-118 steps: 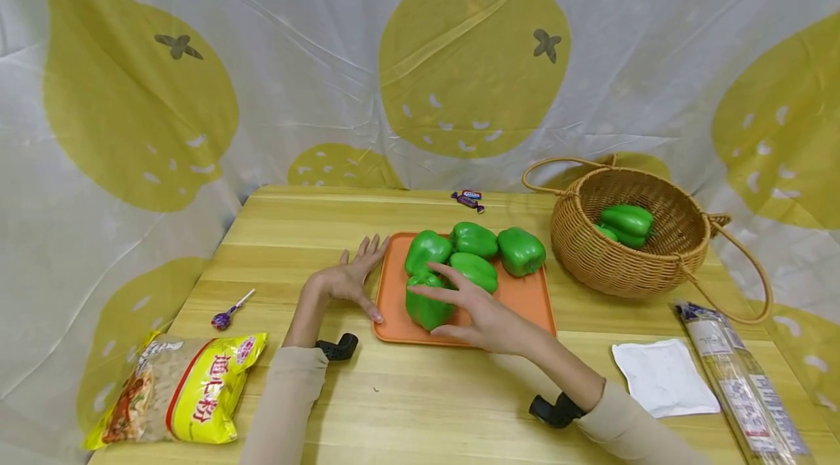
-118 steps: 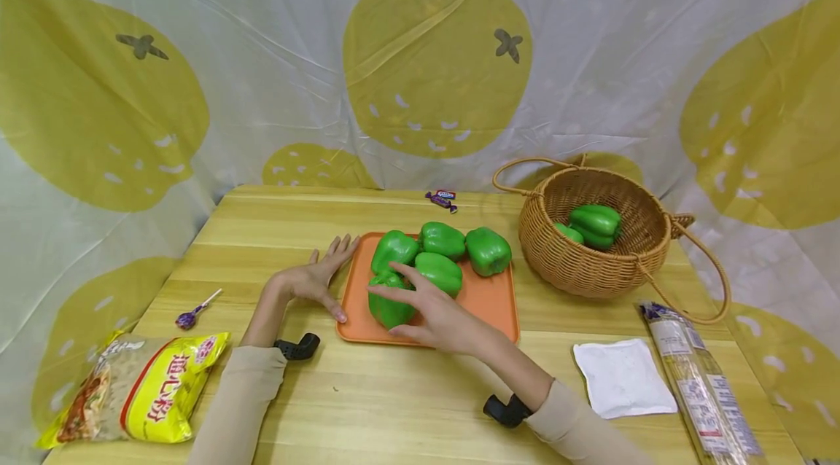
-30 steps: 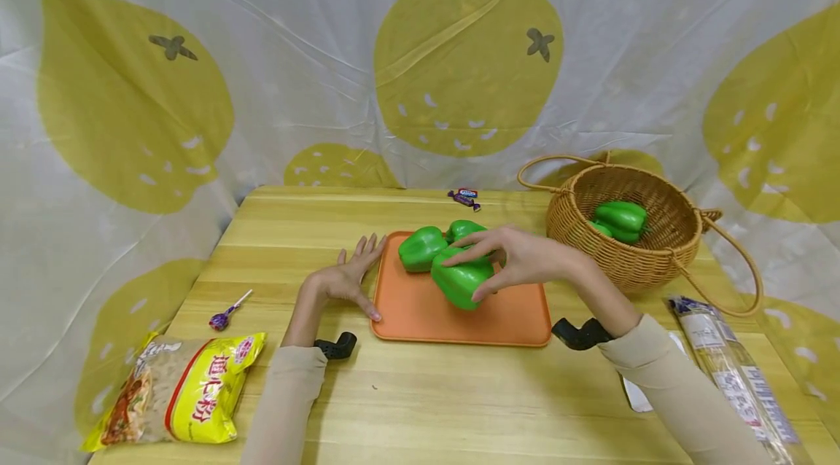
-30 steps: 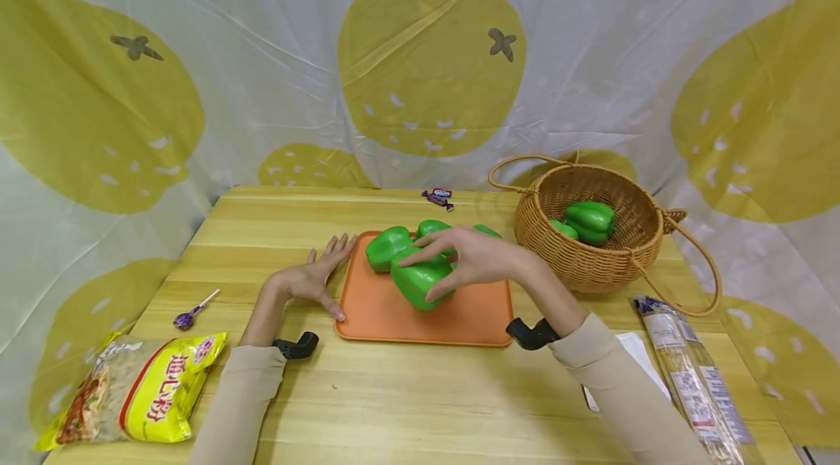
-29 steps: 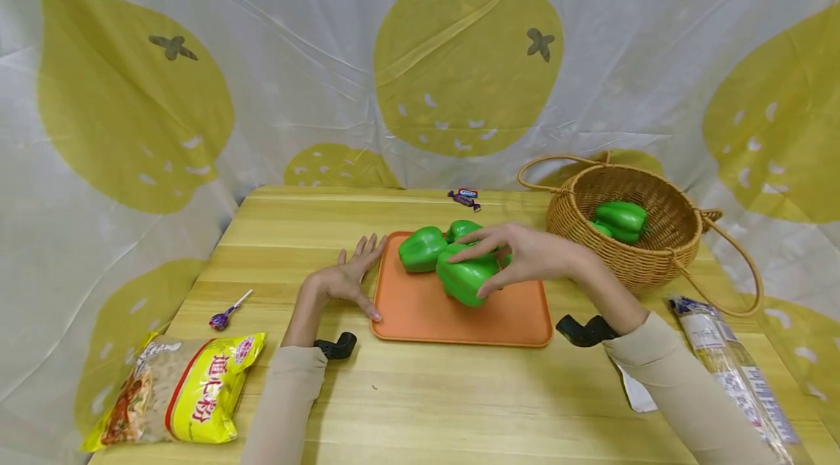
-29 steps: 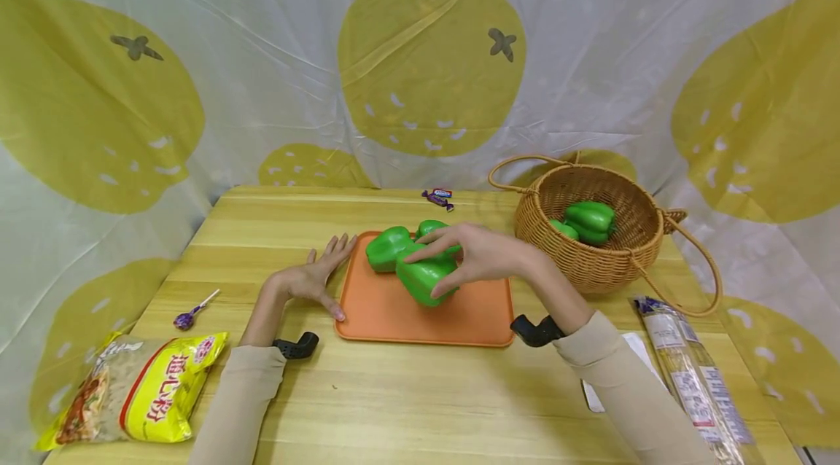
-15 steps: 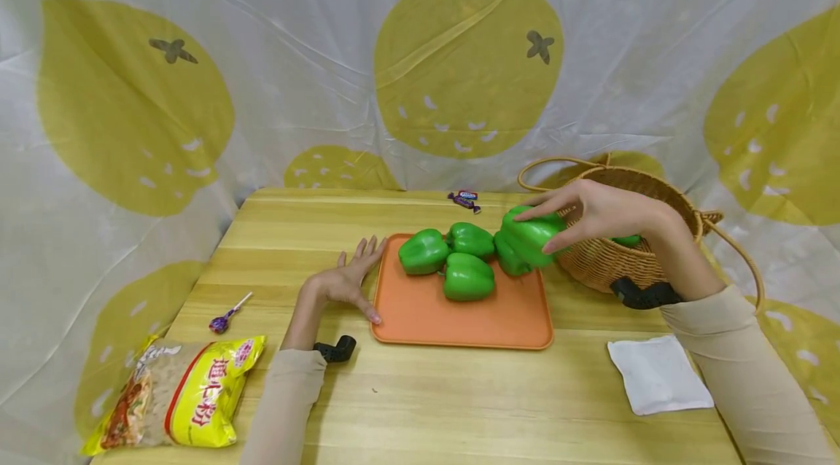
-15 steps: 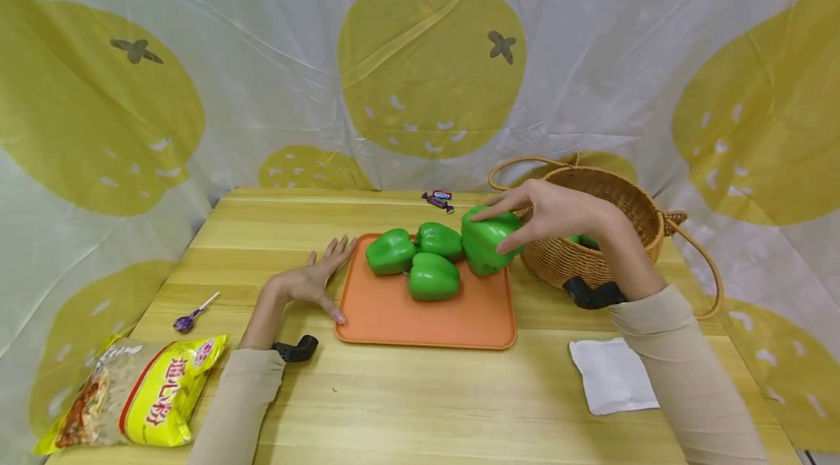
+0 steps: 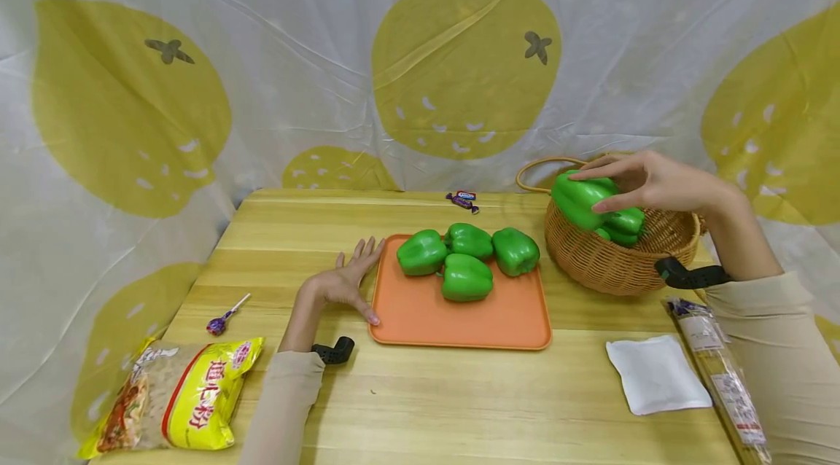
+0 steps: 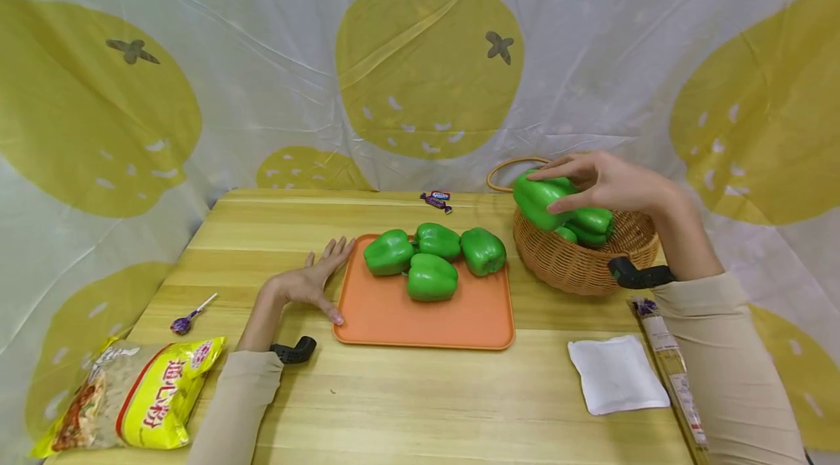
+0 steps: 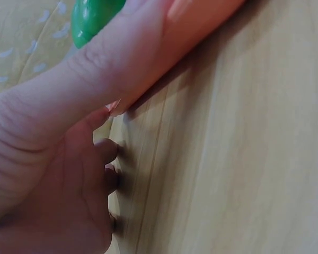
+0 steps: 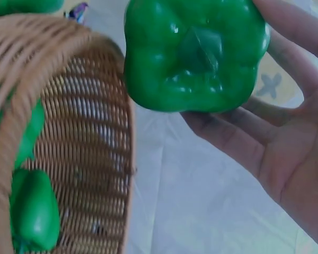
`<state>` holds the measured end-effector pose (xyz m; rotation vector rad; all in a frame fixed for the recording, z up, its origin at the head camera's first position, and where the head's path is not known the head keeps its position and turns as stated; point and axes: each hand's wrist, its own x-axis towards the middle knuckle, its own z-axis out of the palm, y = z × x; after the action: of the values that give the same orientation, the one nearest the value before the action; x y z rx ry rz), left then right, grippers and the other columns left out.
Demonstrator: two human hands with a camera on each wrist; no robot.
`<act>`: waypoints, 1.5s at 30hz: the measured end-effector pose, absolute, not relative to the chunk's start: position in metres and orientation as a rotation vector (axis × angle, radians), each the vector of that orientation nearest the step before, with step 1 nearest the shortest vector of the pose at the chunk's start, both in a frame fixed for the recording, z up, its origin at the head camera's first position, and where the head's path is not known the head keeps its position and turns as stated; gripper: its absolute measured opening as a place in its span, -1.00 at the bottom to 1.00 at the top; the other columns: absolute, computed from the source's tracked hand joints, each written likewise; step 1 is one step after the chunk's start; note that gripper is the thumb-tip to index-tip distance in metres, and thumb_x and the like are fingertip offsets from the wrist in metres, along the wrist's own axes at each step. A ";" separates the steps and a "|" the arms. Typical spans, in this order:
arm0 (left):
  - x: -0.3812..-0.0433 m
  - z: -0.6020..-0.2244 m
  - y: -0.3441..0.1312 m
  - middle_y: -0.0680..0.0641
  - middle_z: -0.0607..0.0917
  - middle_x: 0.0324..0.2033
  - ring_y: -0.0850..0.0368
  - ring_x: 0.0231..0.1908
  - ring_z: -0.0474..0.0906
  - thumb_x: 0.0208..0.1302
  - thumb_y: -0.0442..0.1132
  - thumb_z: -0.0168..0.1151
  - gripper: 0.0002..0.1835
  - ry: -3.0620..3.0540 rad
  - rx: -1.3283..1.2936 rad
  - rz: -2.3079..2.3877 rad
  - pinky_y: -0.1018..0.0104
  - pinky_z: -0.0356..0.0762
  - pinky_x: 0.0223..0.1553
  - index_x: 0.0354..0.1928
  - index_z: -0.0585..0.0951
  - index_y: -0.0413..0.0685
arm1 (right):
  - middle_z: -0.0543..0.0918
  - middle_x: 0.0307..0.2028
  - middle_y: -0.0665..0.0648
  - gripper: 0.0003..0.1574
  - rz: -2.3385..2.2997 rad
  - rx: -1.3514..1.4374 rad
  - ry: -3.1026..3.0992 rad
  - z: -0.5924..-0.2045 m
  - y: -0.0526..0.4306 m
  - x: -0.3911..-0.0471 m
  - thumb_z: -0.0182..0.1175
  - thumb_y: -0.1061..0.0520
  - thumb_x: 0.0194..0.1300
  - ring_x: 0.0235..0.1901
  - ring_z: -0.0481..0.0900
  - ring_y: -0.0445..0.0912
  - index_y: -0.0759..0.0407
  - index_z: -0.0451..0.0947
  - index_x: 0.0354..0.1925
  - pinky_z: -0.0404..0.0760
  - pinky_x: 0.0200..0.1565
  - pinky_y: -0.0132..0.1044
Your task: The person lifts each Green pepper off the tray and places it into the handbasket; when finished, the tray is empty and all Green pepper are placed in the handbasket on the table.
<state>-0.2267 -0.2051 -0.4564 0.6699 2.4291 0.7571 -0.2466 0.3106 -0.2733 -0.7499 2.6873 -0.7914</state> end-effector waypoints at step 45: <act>-0.224 -0.455 -0.206 -0.24 -0.52 0.48 -0.24 0.47 -0.67 -0.37 0.12 0.64 0.61 2.428 0.657 0.765 -0.38 -0.66 0.35 0.52 -0.42 0.05 | 0.36 0.34 0.39 -0.33 -0.689 -0.470 2.637 -0.311 0.345 -0.290 0.26 -0.08 0.28 0.38 0.14 0.36 0.08 0.44 0.30 0.24 0.25 0.34</act>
<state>-0.2245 -0.2058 -0.4553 0.6569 2.4275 0.7645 -0.2902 0.3449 -0.3112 -0.4702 2.6366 -0.6889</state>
